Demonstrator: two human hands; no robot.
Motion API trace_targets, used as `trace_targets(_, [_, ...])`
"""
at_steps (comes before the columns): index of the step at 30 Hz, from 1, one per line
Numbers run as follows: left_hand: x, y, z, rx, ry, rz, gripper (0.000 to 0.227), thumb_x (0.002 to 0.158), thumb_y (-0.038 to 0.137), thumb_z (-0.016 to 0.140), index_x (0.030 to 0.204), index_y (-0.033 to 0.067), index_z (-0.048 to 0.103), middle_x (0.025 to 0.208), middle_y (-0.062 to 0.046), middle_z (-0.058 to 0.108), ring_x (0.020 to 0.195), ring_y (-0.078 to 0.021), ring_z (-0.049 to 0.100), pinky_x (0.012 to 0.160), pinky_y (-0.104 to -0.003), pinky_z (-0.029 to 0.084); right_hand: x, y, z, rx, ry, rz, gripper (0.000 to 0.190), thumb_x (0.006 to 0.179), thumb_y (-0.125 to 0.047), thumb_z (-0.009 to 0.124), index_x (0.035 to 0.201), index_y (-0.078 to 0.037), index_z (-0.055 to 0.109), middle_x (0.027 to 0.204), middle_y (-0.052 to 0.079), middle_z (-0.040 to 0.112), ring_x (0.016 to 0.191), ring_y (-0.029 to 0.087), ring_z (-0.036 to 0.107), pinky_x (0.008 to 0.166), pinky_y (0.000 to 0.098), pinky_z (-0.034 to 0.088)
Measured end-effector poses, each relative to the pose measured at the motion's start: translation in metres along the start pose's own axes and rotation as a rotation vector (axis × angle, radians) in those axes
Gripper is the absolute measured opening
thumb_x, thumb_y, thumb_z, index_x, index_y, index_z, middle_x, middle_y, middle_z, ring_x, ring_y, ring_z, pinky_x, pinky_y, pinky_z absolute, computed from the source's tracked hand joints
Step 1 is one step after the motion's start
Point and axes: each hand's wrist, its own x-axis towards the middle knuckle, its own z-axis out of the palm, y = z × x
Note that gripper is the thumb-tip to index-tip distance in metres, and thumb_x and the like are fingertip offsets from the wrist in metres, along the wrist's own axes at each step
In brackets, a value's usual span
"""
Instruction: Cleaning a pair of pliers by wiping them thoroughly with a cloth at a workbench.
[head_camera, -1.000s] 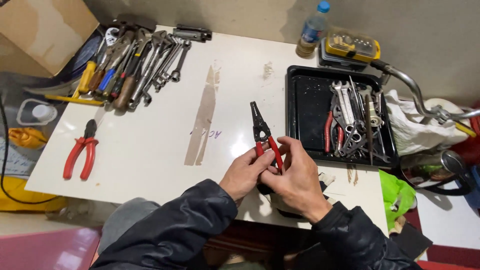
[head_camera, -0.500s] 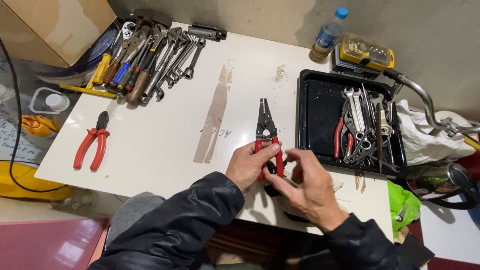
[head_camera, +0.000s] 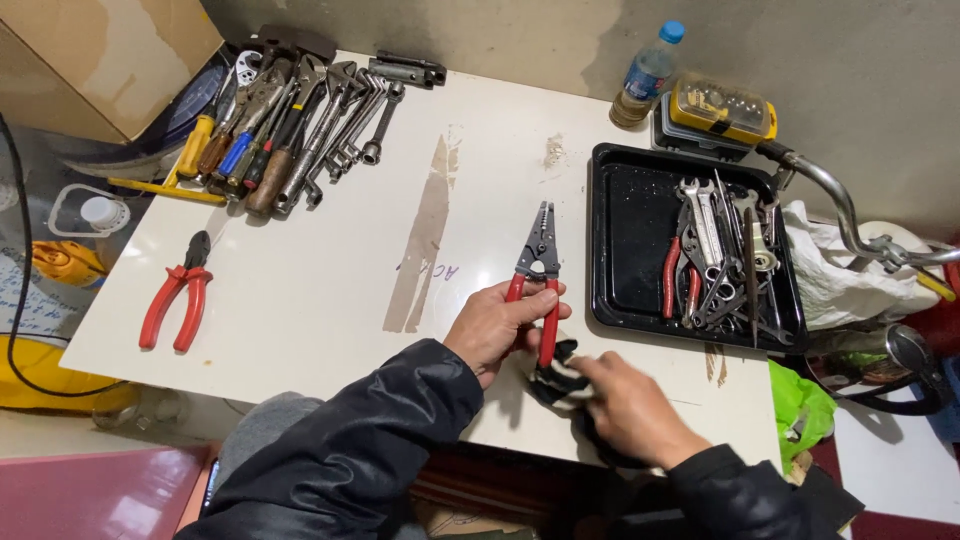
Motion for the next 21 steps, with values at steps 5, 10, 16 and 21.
trace_targets(5, [0.011,-0.021,-0.009,0.027,0.011,0.149,0.039,0.09,0.028,0.077,0.119,0.0025,0.07,0.098,-0.017,0.075,0.083,-0.0237,0.07,0.077,-0.038,0.061,-0.007,-0.012,-0.054,0.421,0.204,0.431,0.049,0.078,-0.044,0.077,0.123,-0.024,0.074,0.112,0.017,0.076,0.112,0.04,0.069,0.097,0.0538,0.054])
trace_targets(10, [0.008,-0.023,-0.011,-0.091,-0.094,0.09,0.051,0.099,0.04,0.063,0.128,-0.0018,0.058,0.094,-0.023,0.066,0.067,-0.0312,0.073,0.057,-0.045,0.065,-0.007,-0.025,-0.069,0.795,0.552,0.343,0.049,0.08,-0.031,0.08,0.12,-0.006,0.068,0.107,0.025,0.067,0.1,0.036,0.063,0.09,0.0514,0.049])
trace_targets(16, [0.002,-0.03,0.005,0.064,-0.103,0.119,0.068,0.104,0.056,0.043,0.112,-0.0089,0.06,0.083,-0.023,0.065,0.053,-0.0299,0.067,0.044,-0.041,0.061,0.016,-0.05,-0.04,0.464,0.807,-0.222,0.026,0.081,-0.014,0.078,0.096,-0.003,0.06,0.117,0.02,0.06,0.113,0.042,0.062,0.098,0.0485,0.046])
trace_targets(21, [0.004,-0.054,0.007,0.099,-0.096,0.061,0.064,0.105,0.055,0.043,0.113,-0.0074,0.055,0.067,-0.013,0.047,0.041,-0.0238,0.056,0.037,-0.048,0.059,0.048,-0.03,-0.055,0.325,0.957,-0.004,0.028,0.085,-0.025,0.077,0.099,-0.008,0.06,0.087,0.019,0.057,0.09,0.045,0.063,0.08,0.053,0.048])
